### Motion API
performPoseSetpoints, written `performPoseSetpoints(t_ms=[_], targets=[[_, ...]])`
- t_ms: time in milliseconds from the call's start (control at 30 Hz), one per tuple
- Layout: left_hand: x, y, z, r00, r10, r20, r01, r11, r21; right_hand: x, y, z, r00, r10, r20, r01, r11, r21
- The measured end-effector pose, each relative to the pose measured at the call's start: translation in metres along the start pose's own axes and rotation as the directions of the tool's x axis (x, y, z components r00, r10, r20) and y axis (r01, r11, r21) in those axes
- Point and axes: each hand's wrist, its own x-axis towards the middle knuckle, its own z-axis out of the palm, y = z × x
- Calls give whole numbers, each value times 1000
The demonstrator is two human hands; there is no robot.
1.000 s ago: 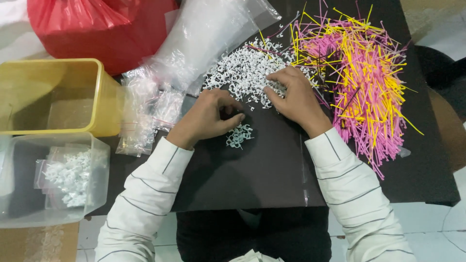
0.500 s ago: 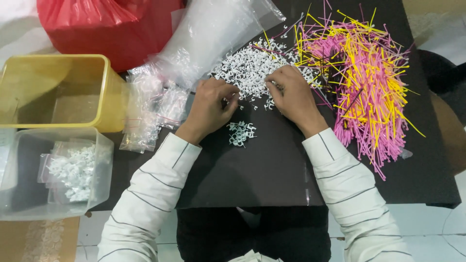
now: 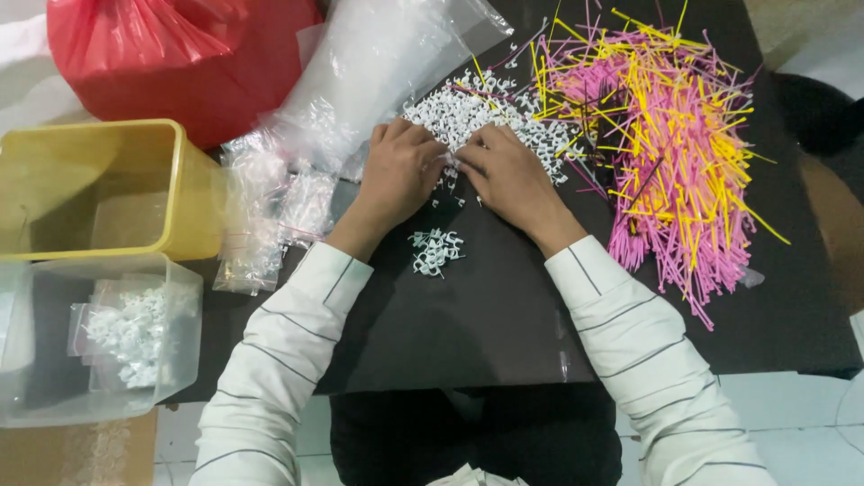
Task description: The person sorts a pile of white cable ties on a black table, picking them up and placing them into small clear plastic bags. The workspace also contains a yellow container, a red bag, and a pile of colorful cable ties.
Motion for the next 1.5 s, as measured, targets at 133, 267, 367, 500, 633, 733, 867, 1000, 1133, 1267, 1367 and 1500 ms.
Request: performPoseSetpoints(t_ms=[133, 267, 367, 500, 633, 733, 867, 1000, 1133, 1267, 1367, 1500], targets=[[-3, -6, 10, 993, 7, -114, -12, 999, -46, 0, 3, 1, 997, -5, -74, 8, 999, 40], [-4, -5, 8, 977, 7, -212, -28, 995, -92, -2, 2, -14, 988, 55, -146, -28, 982, 187], [-8, -1, -2, 974, -38, -223, 1, 987, -163, -11, -2, -35, 986, 94, -137, -69, 982, 177], [-16, 1, -14, 965, -61, -256, 0, 972, -234, -22, -18, -68, 986, 169, 17, -169, 975, 142], [-18, 10, -27, 965, -45, -259, -19, 971, -237, -20, -35, -70, 962, 217, 167, -233, 969, 77], [-18, 15, -28, 977, -25, -211, -27, 969, -244, -19, -41, -60, 906, 303, 294, -302, 952, -51], [-19, 19, -24, 979, 6, -206, -58, 967, -247, -18, -42, -56, 865, 351, 358, -317, 936, -152], [-21, 18, -17, 976, 32, -214, -89, 961, -261, -21, -41, -55, 833, 406, 376, -358, 913, -194], [-24, 20, -25, 979, 37, -202, -91, 960, -265, -26, -35, -49, 822, 428, 376, -353, 901, -254], [-33, 27, -40, 990, 24, -138, -64, 956, -288, -25, -45, -56, 779, 490, 391, -403, 869, -287], [-37, 32, -51, 994, 25, -102, -55, 952, -301, -24, -54, -59, 750, 514, 415, -436, 857, -275], [-43, 35, -55, 999, 41, -24, -47, 944, -327, -22, -68, -61, 729, 503, 465, -466, 862, -201]])
